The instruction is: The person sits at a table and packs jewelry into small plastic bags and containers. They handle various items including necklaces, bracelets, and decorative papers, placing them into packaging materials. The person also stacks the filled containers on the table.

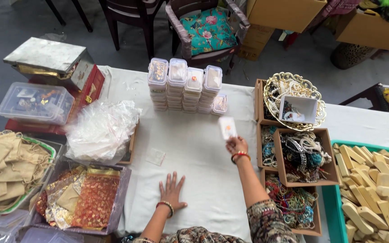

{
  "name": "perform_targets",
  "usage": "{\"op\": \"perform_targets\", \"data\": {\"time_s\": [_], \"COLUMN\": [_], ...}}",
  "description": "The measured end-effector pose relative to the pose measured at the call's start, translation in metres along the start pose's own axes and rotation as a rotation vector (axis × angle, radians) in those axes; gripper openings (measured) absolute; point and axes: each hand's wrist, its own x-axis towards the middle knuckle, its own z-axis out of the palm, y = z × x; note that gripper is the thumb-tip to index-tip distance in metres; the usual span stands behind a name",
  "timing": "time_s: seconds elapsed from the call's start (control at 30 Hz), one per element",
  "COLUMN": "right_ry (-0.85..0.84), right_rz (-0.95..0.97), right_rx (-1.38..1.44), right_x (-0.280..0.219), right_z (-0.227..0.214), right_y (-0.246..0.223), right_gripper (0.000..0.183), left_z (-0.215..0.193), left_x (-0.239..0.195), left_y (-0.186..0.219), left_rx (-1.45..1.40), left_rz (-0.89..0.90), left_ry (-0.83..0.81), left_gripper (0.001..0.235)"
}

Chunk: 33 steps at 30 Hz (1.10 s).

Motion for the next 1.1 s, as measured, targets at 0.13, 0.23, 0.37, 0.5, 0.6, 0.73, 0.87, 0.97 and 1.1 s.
{"op": "perform_targets", "data": {"time_s": [0.13,0.23,0.37,0.5,0.6,0.73,0.87,0.97,1.1], "right_ry": [-0.052,0.073,0.200,0.191,0.192,0.139,0.195,0.161,0.001], "right_rz": [-0.145,-0.220,-0.207,-0.200,-0.205,-0.211,-0.281,-0.436,-0.719], "right_rx": [0.078,0.153,0.077,0.035,0.022,-0.021,-0.206,-0.627,-1.418], "right_x": [0.096,0.113,0.134,0.138,0.139,0.129,0.107,0.082,-0.025], "right_z": [0.024,0.062,0.084,0.094,0.097,0.088,0.054,0.010,-0.018], "right_y": [-0.018,-0.038,-0.040,-0.033,-0.028,-0.027,-0.015,0.028,0.079], "right_gripper": [0.031,0.034,0.036,0.037,0.036,0.039,0.042,0.042,0.047], "left_z": [-0.002,-0.010,-0.016,-0.019,-0.021,-0.021,-0.020,-0.019,-0.020], "left_x": [0.002,-0.001,0.001,0.000,0.000,0.000,0.001,0.001,-0.001], "left_y": [-0.005,-0.003,-0.002,0.000,0.000,0.001,0.001,0.001,-0.001], "left_rx": [-0.040,-0.068,-0.094,-0.098,-0.097,-0.092,-0.087,-0.077,-0.078], "left_rz": [0.023,0.006,-0.010,-0.019,-0.022,-0.025,-0.027,-0.016,0.024], "left_ry": [-0.030,-0.060,-0.131,-0.160,-0.163,-0.167,-0.162,-0.140,-0.111], "left_gripper": [0.132,0.134,0.134,0.134,0.134,0.134,0.134,0.133,0.133]}}
